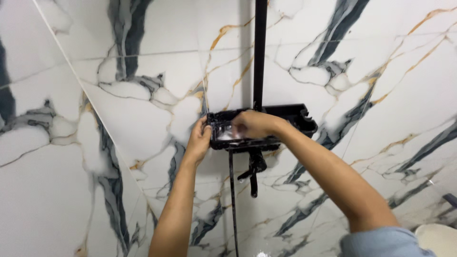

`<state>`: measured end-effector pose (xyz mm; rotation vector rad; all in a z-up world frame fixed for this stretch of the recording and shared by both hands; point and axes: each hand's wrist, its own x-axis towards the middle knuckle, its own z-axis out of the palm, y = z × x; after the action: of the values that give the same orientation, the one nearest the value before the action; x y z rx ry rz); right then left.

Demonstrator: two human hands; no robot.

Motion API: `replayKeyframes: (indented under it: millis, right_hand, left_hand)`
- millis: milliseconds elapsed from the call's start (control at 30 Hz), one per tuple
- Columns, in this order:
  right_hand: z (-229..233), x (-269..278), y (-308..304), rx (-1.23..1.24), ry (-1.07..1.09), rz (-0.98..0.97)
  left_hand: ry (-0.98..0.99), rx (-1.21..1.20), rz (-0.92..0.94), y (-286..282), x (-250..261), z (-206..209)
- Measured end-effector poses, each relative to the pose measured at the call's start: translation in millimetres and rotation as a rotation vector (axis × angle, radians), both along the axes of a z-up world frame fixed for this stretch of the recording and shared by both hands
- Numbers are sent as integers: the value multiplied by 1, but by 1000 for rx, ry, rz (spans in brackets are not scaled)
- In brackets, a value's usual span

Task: The person cleans a black shower shelf by applying a white cleaning substance from a green bowl and scrubbing it with a white cloth, before rinsing the shelf using water from a yellow pitcher.

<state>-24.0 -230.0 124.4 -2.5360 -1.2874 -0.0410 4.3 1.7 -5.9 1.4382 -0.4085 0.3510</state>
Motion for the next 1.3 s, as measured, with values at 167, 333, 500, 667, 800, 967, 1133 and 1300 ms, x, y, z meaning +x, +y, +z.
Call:
replayKeyframes:
  millis: [167,333,500,667,800,967,1133,1300]
  right_hand:
    - [10,-25,-71,-108,-146,-300]
    - [-2,-41,-74,325,-318,-186]
    - [4,-20,-75,28,-469,-327]
    - [-6,-17,-106,167,-305,-448]
    - [-22,0,-100,305,-204,-222]
    - [-32,11,-120,275,-600,-519]
    - [-30,22,-101,401,-564,-401]
    - [-24,1,-96,301,-224,-418]
  left_hand:
    - [64,137,50,1,-4,18]
    - [204,442,183,-12,0,44]
    - [208,633,259,-13,-4,64]
    - [62,1177,654,-48,-51,102]
    - [-137,1326,489,-84,-54,113]
    - [19,1245,267,-91,-55,111]
    - [72,1284,243,-92,-50,112]
    - [-65,1267,198,-87,-41,102]
